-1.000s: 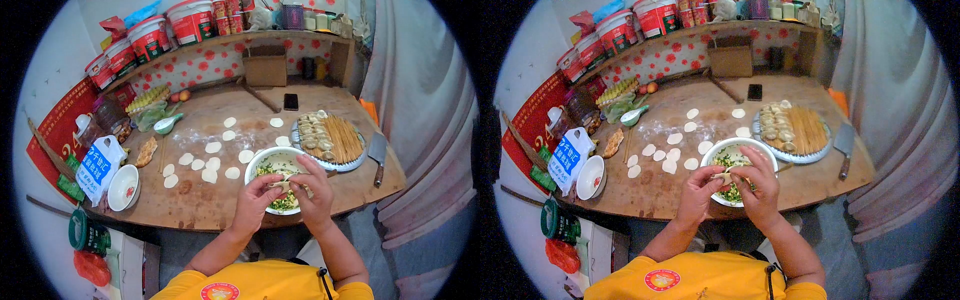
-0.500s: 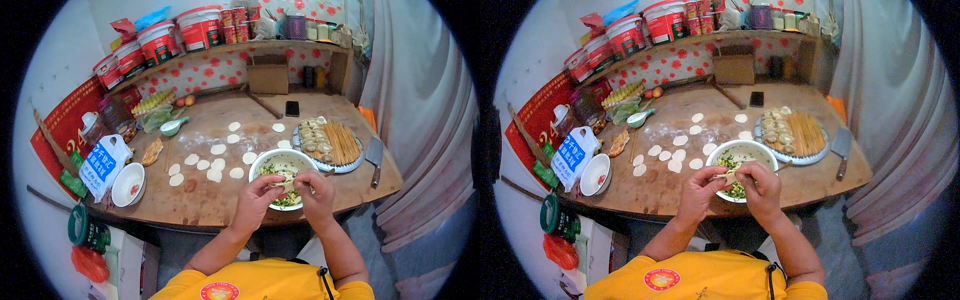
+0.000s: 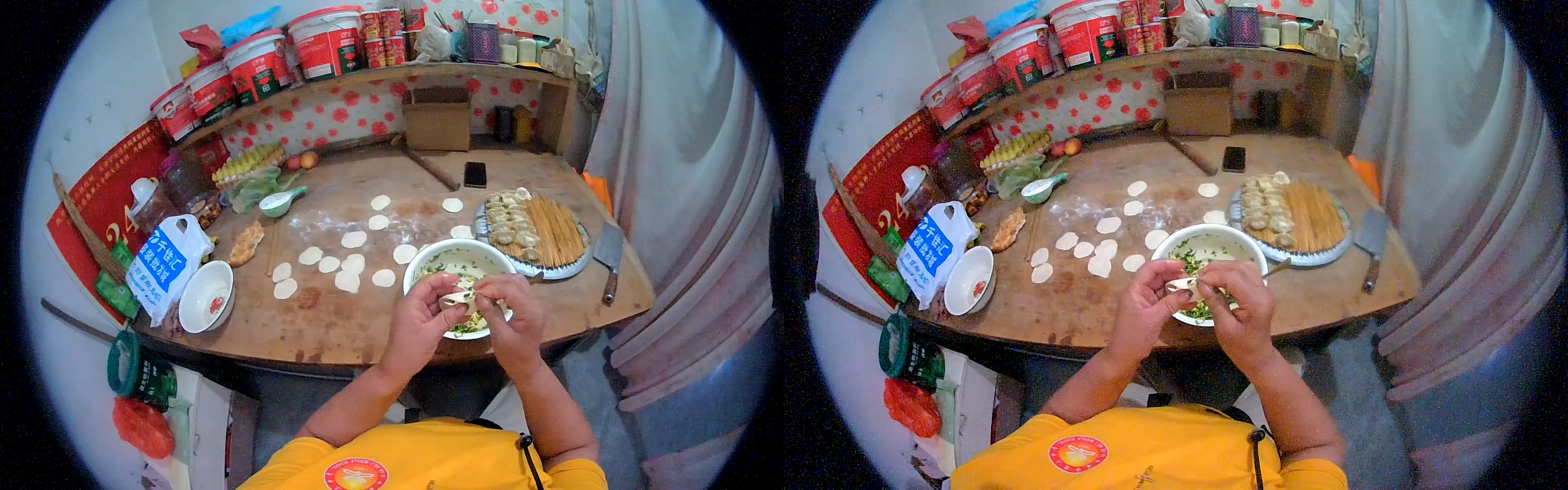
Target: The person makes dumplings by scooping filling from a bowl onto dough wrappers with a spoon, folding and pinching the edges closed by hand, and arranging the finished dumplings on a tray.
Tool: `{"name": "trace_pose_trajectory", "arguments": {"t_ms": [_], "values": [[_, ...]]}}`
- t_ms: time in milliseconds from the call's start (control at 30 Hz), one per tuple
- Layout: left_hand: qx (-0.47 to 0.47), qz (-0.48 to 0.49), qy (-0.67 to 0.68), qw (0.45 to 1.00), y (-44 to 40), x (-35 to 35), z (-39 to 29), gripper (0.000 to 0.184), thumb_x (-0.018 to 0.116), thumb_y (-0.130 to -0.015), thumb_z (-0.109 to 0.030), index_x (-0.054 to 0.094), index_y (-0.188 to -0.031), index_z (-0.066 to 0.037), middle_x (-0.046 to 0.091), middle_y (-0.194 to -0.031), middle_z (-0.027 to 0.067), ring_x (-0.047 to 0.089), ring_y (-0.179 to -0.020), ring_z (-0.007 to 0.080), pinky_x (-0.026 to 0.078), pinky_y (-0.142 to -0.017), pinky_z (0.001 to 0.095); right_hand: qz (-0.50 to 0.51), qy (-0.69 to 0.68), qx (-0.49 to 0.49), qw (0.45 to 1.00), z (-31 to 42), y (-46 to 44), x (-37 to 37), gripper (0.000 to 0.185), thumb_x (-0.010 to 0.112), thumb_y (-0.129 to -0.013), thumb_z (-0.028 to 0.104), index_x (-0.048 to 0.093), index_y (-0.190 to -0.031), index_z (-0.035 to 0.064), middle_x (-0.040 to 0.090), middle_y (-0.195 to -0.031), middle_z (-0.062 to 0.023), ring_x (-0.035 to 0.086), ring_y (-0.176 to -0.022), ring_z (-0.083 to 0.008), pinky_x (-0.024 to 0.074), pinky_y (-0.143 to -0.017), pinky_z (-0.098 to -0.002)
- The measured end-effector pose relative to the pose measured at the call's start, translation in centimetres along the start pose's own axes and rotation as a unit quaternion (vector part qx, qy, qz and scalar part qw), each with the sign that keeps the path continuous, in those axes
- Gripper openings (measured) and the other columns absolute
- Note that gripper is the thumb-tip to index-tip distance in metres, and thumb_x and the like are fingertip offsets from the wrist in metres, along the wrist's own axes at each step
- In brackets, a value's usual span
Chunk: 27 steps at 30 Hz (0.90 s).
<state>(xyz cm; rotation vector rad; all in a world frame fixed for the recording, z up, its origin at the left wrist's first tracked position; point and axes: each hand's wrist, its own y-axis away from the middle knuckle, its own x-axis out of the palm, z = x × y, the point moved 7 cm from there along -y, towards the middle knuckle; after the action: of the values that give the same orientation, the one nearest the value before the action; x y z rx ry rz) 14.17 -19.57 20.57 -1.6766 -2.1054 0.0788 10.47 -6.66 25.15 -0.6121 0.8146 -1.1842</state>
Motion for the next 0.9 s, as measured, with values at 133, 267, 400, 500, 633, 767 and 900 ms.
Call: {"name": "trace_pose_trajectory", "arguments": {"t_ms": [133, 267, 400, 500, 633, 767, 900], "values": [[0.0, 0.001, 0.007, 1.0, -0.1, 0.2, -0.7, 0.056, 0.058, -0.077, 0.004, 0.028, -0.124, -0.002, 0.051, -0.098, 0.01, 0.053, -0.087, 0.0119, 0.049, -0.072, 0.0223, -0.011, -0.024, 0.043, 0.999, 0.1, -0.1, -0.2, 0.013, 0.066, -0.067, 0.003, 0.061, -0.079, 0.0036, 0.061, -0.082, -0.0095, 0.056, -0.078, -0.0231, 0.0423, -0.071, -0.0314], [0.001, 0.018, -0.028, 0.999, 0.0, 0.9, -0.8, 0.06, 0.058, -0.077, 0.005, 0.025, -0.126, -0.003, 0.051, -0.098, 0.0102, 0.053, -0.086, 0.0123, 0.049, -0.071, 0.0223, 0.005, -0.023, 0.016, 1.0, -0.3, 0.4, -0.2, 0.011, 0.065, -0.069, 0.002, 0.062, -0.079, 0.0043, 0.062, -0.083, -0.009, 0.057, -0.08, -0.023, 0.042, -0.074, -0.031], [-0.018, 0.007, -0.027, 0.999, 0.2, 0.8, -0.1, 0.049, 0.059, -0.077, 0.003, 0.032, -0.117, -0.002, 0.054, -0.097, 0.0106, 0.055, -0.085, 0.013, 0.048, -0.072, 0.0222, 0.01, -0.021, 0.038, 0.999, -0.4, 0.5, -0.2, 0.009, 0.063, -0.069, 0.001, 0.062, -0.078, 0.0047, 0.062, -0.084, -0.0087, 0.057, -0.081, -0.0238, 0.0418, -0.075, -0.0318], [-0.027, -0.009, -0.08, 0.996, 0.2, 0.4, -0.6, 0.038, 0.059, -0.077, 0.001, 0.038, -0.109, -0.003, 0.055, -0.092, 0.0086, 0.055, -0.077, 0.0105, 0.048, -0.064, 0.0203, -0.005, -0.031, 0.007, 0.999, -0.1, 0.6, 0.1, 0.012, 0.062, -0.072, 0.001, 0.062, -0.084, 0.0037, 0.062, -0.084, -0.0084, 0.057, -0.081, -0.0197, 0.0437, -0.074, -0.0298], [-0.031, -0.008, -0.068, 0.997, 0.2, 0.0, -0.9, 0.023, 0.057, -0.08, -0.003, 0.045, -0.101, -0.002, 0.056, -0.082, 0.0057, 0.055, -0.067, 0.0085, 0.046, -0.054, 0.0191, -0.039, -0.253, 0.233, 0.938, -3.6, 3.0, 1.0, 0.017, 0.059, -0.077, 0.001, 0.059, -0.094, -0.0004, 0.06, -0.091, -0.0081, 0.057, -0.079, -0.0128, 0.0462, -0.069, -0.0235], [-0.015, -0.005, -0.036, 0.999, 0.2, 0.1, -0.6, 0.016, 0.054, -0.082, -0.003, 0.049, -0.097, -0.002, 0.056, -0.081, 0.0054, 0.055, -0.067, 0.0089, 0.046, -0.054, 0.0192, -0.045, -0.279, 0.287, 0.915, -4.6, 4.2, 0.9, 0.015, 0.058, -0.079, 0.001, 0.058, -0.094, -0.0027, 0.058, -0.093, -0.0087, 0.057, -0.074, -0.0119, 0.0468, -0.066, -0.0221], [-0.01, -0.039, -0.019, 0.999, 0.5, -0.2, -0.9, 0.009, 0.053, -0.083, -0.002, 0.053, -0.092, -0.002, 0.056, -0.082, 0.0042, 0.054, -0.066, 0.0088, 0.046, -0.054, 0.0204, -0.067, -0.269, 0.241, 0.93, -3.8, 4.0, 0.5, 0.014, 0.058, -0.078, 0.0, 0.058, -0.091, -0.0024, 0.058, -0.09, -0.009, 0.056, -0.073, -0.0122, 0.047, -0.065, -0.0225]]}}
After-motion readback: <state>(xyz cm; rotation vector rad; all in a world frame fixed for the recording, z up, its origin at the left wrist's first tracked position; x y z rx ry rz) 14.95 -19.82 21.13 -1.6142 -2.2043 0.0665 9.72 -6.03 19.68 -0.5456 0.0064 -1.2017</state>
